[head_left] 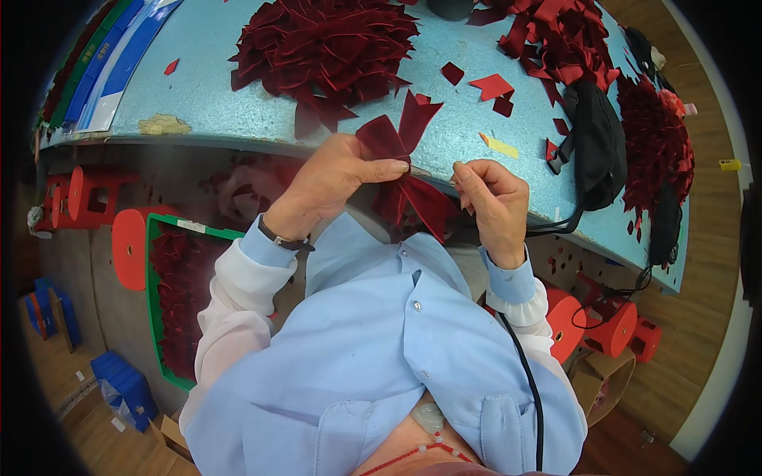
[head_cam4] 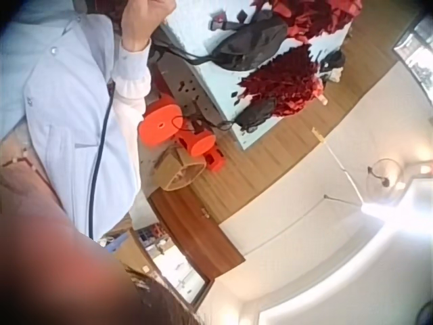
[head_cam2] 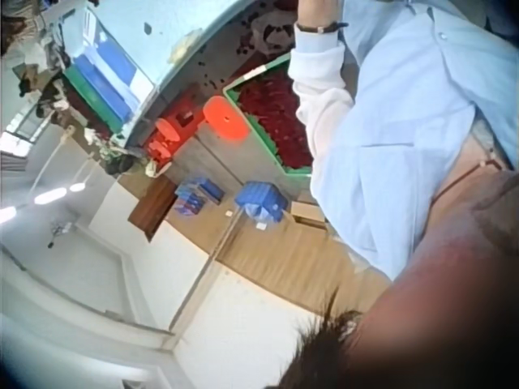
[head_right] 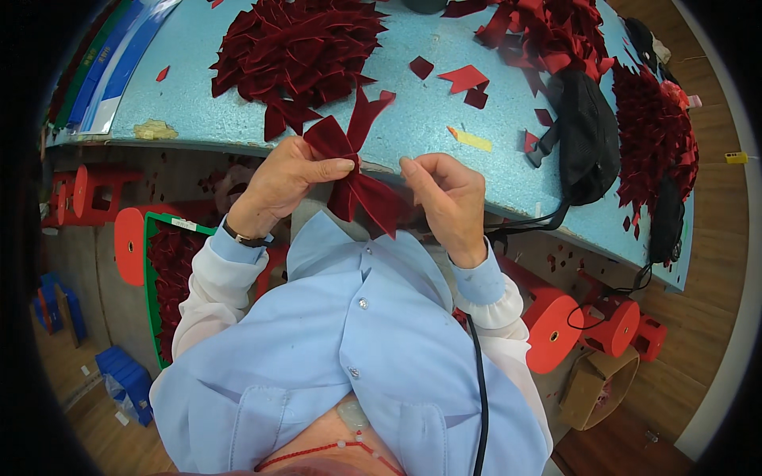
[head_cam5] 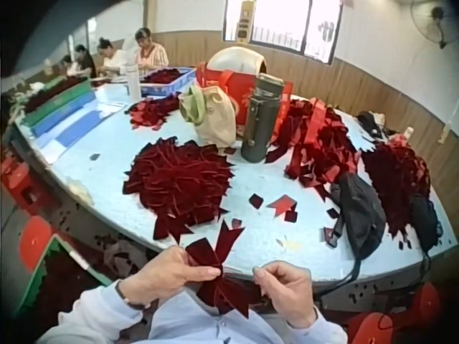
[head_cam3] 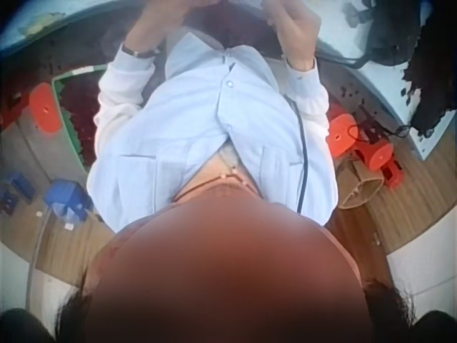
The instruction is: Assembling decorative red bows by folding and tying ribbon pieces on a workbench.
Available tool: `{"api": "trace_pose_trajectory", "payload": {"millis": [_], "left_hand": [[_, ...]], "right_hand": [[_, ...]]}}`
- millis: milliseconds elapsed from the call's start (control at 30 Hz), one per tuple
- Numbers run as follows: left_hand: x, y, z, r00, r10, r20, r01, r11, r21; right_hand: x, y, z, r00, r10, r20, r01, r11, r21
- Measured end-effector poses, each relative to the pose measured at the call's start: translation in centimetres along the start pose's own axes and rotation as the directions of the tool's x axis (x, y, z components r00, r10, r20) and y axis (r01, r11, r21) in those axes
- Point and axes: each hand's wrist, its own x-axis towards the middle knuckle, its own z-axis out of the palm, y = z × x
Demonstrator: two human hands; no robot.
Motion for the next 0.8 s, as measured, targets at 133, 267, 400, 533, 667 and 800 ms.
{"api": "trace_pose_trajectory", "payload": {"millis": [133, 267, 400, 533, 667, 800], "left_hand": [[0.0, -0.2, -0.1, 1.000, 0.022, 0.002, -0.022, 0.998, 0.051], [0.0, 0.1, 0.5, 1.000, 0.019, 0.002, -0.019, 1.000, 0.020], [0.0, 0.6, 1.2, 0.999, -0.015, 0.041, 0.016, 1.000, -0.025], [-0.2, 0.5, 1.0, 0.988, -0.016, 0.155, 0.022, 0.999, -0.040], [0.2, -0.1, 1.3, 0.936, -0.045, 0.348, 0.118, 0.974, -0.191], [0.7, -1.0, 1.4, 0.851, -0.097, 0.516, 0.313, 0.882, -0.351]], "right_hand": [[0.0, 0.0, -0.2, 0.998, 0.054, 0.030, -0.053, 0.998, -0.023], [0.3, 0.0, 0.6, 0.996, -0.025, 0.088, 0.015, 0.993, 0.116], [0.3, -0.6, 0.5, 0.981, 0.045, 0.188, -0.072, 0.988, 0.140], [0.4, 0.0, 0.5, 0.977, 0.026, 0.210, -0.095, 0.942, 0.322], [0.4, -0.2, 1.2, 0.983, 0.036, 0.182, -0.123, 0.862, 0.492], [0.3, -0.3, 0.2, 0.933, 0.072, 0.352, -0.285, 0.747, 0.600]]}}
